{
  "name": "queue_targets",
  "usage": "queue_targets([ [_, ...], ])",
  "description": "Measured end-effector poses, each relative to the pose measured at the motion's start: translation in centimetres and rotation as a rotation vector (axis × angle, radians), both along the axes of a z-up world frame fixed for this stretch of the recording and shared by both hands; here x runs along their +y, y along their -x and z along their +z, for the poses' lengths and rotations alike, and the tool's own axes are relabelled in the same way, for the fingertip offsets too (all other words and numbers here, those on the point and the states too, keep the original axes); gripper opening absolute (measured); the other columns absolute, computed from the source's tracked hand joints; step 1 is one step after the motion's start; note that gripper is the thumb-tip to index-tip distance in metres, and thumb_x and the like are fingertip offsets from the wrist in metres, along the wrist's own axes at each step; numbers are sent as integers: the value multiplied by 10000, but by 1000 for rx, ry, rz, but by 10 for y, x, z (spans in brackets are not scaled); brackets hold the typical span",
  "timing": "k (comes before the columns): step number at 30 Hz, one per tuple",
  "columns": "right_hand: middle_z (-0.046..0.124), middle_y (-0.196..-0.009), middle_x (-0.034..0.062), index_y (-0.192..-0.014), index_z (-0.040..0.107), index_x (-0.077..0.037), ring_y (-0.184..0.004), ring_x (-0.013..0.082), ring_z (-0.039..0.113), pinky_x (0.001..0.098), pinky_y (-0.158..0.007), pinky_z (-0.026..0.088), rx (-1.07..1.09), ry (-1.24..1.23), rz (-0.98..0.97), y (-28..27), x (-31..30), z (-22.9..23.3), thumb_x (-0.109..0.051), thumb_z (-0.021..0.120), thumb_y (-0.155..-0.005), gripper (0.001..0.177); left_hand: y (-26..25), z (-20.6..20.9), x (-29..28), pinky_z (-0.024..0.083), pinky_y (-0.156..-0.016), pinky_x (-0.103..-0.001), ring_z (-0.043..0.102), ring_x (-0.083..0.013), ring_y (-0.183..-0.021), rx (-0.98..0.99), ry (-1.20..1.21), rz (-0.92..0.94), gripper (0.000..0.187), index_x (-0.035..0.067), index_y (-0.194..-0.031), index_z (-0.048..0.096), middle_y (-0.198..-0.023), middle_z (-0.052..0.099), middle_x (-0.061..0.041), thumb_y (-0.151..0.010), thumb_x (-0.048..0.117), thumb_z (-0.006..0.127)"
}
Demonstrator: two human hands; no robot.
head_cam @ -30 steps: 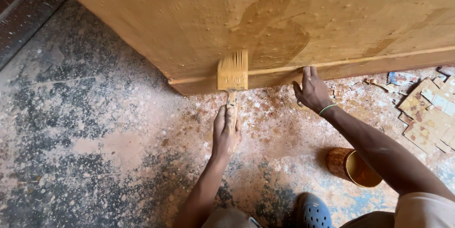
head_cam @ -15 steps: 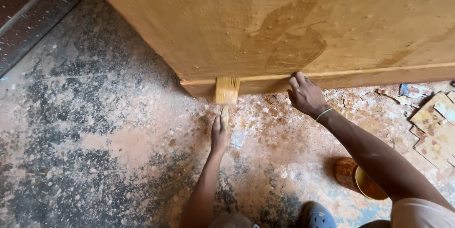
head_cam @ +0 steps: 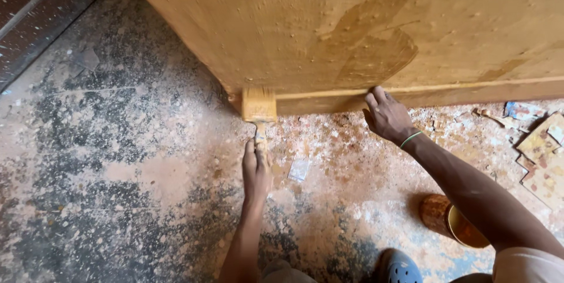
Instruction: The person paints the lower edge and side of a large wooden board using a brush and a can of brown paint. They repeatedly dip the brush into the can and apply paint along the bottom trim and adjacent vertical surface.
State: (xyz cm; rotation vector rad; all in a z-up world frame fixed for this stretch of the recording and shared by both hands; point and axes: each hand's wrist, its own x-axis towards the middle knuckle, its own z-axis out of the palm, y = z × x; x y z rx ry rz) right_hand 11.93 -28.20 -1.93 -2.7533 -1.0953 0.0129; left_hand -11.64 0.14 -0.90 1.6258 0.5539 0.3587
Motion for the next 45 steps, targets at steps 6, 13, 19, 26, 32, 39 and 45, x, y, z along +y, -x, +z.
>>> queue_targets([
  [6, 524, -1084, 154, -1138, 542, 15, -864, 261, 635, 348, -567, 598, 22, 68, 5, -2, -2, -6, -225, 520, -1013, 271, 12, 55, 11, 401, -424, -195, 441, -70, -537, -183, 66, 21, 390, 79, -1157, 552, -723, 498, -3, -1114, 387, 318],
  [13, 520, -1081, 142, -1172, 542, 4, -773, 231, 627, 320, -528, 586, 46, 97, -2, -5, -3, -2, -248, 517, -1021, 295, -7, -68, 40, 471, -416, -229, 548, -86, -562, 376, -23, 160, 452, 114, -1374, 509, -879, 604, -44, -1086, 380, 286],
  [19, 513, -1079, 145, -1164, 544, 6, -788, 242, 622, 331, -527, 587, 7, 72, 36, -3, -4, -6, -244, 515, -1006, 297, 46, -126, 29, 452, -417, -240, 550, -104, -565, 518, -37, 324, 423, 145, -1478, 415, -1128, 650, -152, -1068, 215, 341],
  [26, 508, -1085, 137, -1158, 548, -13, -832, 259, 638, 362, -563, 596, 27, 126, -5, -4, -1, -2, -289, 502, -1016, 314, 4, -52, 16, 428, -392, -216, 493, -92, -541, 297, -28, 317, 593, 198, -1583, 283, -1291, 603, -170, -1008, 87, 374],
  [32, 512, -1105, 140, -1123, 551, -12, -869, 273, 653, 374, -568, 596, -25, 119, 7, -2, 0, -1, -304, 508, -1007, 317, -6, -9, -49, 461, -344, -206, 539, -56, -494, 250, -147, -163, 562, 144, -1560, 304, -1290, 585, -150, -1006, 90, 380],
  [39, 501, -1073, 129, -1197, 544, -10, -761, 228, 615, 340, -518, 582, 79, 178, -23, -5, -4, -3, -295, 490, -1027, 337, 10, 6, -30, 384, -346, -219, 460, -63, -468, 492, 41, -1, 463, 112, -1494, 417, -878, 646, -87, -1071, 296, 376],
  [45, 497, -1085, 128, -1186, 545, -17, -769, 226, 613, 322, -527, 579, 61, 162, 10, -6, -7, -6, -291, 488, -1036, 317, 22, 1, 55, 370, -356, -189, 426, -50, -457, 166, 158, 518, 540, 185, -1502, 392, -814, 577, -20, -967, 113, 405],
])
